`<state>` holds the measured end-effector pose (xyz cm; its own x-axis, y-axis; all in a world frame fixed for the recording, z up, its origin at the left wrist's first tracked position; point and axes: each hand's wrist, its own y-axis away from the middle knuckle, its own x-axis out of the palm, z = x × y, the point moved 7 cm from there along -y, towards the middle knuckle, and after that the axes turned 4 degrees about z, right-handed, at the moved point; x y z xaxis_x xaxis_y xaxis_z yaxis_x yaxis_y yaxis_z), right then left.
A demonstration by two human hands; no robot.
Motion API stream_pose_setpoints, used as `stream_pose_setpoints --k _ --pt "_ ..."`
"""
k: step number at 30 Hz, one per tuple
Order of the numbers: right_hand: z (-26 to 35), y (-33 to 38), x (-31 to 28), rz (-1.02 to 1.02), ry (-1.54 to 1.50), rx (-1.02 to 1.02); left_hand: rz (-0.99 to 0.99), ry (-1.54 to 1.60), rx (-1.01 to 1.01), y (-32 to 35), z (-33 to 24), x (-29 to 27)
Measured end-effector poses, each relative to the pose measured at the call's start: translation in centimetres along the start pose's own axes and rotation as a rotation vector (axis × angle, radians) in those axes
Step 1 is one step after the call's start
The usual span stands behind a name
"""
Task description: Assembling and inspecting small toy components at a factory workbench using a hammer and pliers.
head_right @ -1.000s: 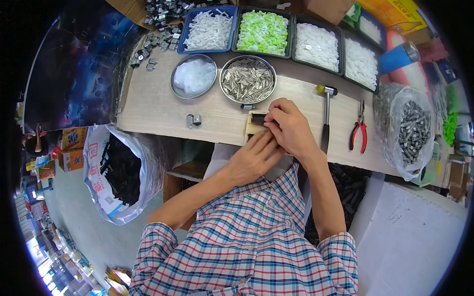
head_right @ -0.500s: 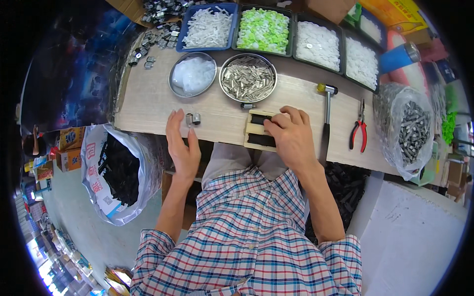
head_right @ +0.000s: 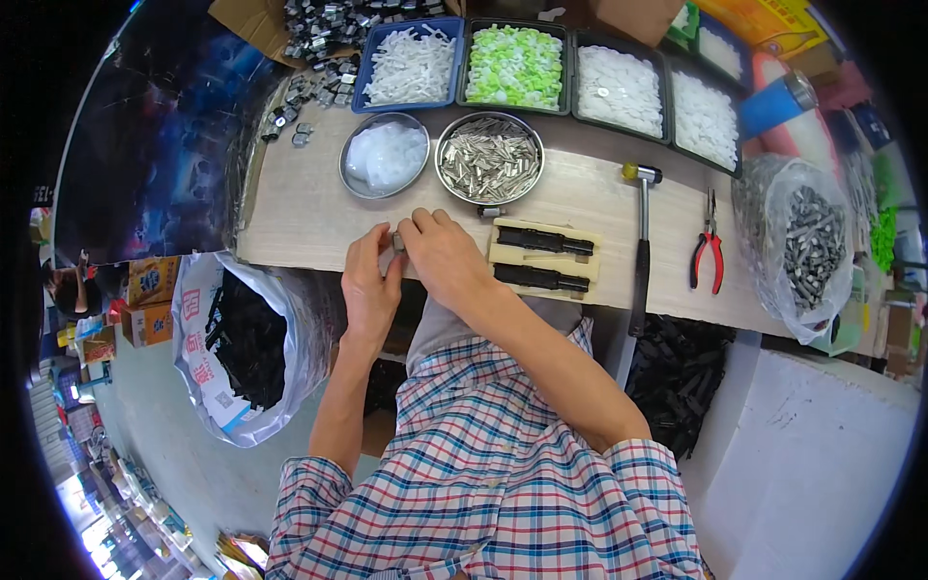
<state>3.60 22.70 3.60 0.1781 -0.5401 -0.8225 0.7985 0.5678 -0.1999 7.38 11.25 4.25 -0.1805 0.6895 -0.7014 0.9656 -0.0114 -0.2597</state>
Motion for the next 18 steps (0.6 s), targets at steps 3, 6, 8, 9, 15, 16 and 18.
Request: stream_pose_setpoints --k 3,6,8,9,15,16,18 --pt "0.3 -0.1 0.0 -0.019 0.055 0.001 -0.005 -0.093 0.066 -0.3 0.0 -0.4" --pt "0.9 0.0 -0.7 -0.103 0.092 -0.037 -0.076 -0.131 0.16 -0.6 -0.8 -0.5" --pt "0.7 0.4 -1.0 -0.104 0.107 -0.013 0.03 -0.13 0.207 -0.9 -1.0 0.0" --pt "0.6 0.7 -1.1 -0.102 0.12 0.007 0.031 -0.129 0.211 -0.9 -1.1 0.0" --pt "-0.1 2.8 -5.5 -0.099 0.035 0.102 0.0 -0.263 0.243 -1.0 -2.6 0.1" --pt "-0.6 3.4 -6.8 -0.088 0.058 0.128 0.048 -0.253 0.173 -1.4 -2.0 0.4" --pt "-1.7 4.5 -9.5 -0.072 0.089 0.153 0.092 -0.235 0.101 -2.0 -1.6 0.9"
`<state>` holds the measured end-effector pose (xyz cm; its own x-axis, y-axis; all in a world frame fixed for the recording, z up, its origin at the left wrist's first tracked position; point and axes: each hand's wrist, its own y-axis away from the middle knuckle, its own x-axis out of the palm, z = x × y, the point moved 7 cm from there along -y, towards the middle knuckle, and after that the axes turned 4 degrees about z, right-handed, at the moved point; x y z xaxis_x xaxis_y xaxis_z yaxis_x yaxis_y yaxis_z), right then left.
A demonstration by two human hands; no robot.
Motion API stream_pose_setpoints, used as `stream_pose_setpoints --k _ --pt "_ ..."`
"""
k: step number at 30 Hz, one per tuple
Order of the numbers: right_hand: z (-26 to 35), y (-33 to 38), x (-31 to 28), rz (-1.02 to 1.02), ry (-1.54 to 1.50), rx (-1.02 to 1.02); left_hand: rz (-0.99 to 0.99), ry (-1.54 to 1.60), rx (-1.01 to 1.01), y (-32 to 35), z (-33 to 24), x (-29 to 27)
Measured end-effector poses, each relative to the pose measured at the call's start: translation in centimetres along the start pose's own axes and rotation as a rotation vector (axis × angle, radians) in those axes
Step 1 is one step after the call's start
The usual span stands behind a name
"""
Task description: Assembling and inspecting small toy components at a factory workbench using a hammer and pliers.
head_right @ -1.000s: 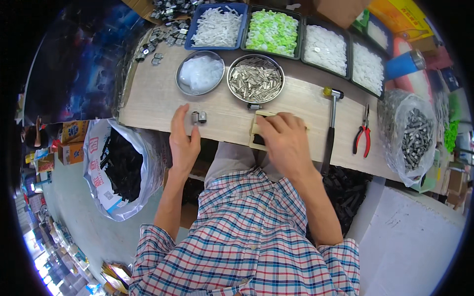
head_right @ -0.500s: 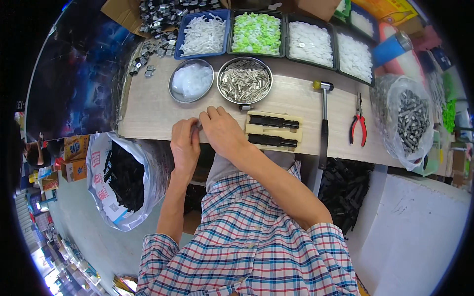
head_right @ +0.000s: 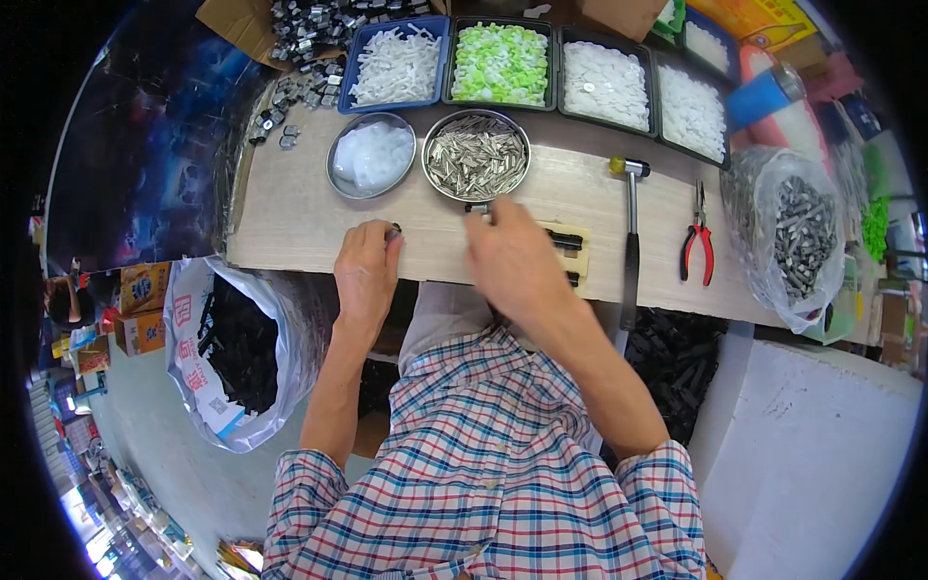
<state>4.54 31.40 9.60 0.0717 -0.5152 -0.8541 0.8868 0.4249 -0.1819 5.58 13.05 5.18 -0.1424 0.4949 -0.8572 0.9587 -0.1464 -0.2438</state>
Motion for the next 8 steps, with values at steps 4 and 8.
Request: stream_pose_setpoints --k 4,8 --pt "-3.1 0.8 -0.4 0.212 0.162 0.054 0.032 0.063 -0.058 -0.6 -0.6 0.3" --pt "-4.8 0.2 0.5 0.314 -0.026 0.041 0.175 0.506 -0.131 -0.2 -2.9 0.6"
